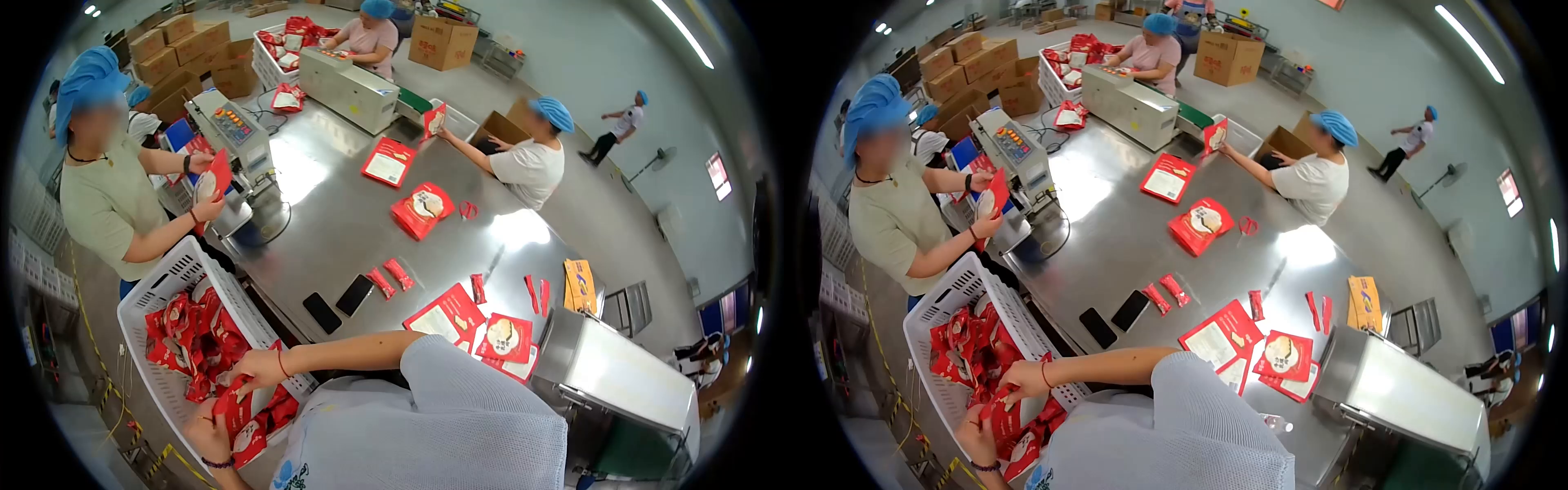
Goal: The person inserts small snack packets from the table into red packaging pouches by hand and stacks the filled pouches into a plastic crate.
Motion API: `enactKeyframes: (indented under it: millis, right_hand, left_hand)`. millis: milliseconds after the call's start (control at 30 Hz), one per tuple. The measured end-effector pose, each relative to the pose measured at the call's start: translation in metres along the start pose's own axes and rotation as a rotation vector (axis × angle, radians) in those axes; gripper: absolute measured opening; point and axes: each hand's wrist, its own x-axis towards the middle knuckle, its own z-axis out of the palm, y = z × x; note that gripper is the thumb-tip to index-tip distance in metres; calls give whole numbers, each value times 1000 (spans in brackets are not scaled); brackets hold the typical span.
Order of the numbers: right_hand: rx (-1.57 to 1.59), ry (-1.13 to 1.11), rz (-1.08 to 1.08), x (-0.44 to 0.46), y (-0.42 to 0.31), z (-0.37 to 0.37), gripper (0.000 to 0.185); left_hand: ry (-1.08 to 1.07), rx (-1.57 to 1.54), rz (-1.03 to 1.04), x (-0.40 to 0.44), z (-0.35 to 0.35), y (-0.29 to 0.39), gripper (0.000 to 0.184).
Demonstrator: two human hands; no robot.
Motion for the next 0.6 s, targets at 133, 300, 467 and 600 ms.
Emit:
enactKeyframes:
  millis: [133,300,467,600]
  right_hand:
    - [-111,170,252,-22,7,-52,38]
    - [-135,573,267,-28,59,-86,41]
    - [-217,629,513,-10,77,-160,37]
    - [-174,860,492,3,75,-201,39]
  left_hand:
    - [-7,-154,-250,-10,22,-49,24]
    - [-213,-120,-423,-89,31,-117,59]
    - [-798,388,-438,-193,39,-147,63]
    - [-477,227,-409,-226,63,-186,36]
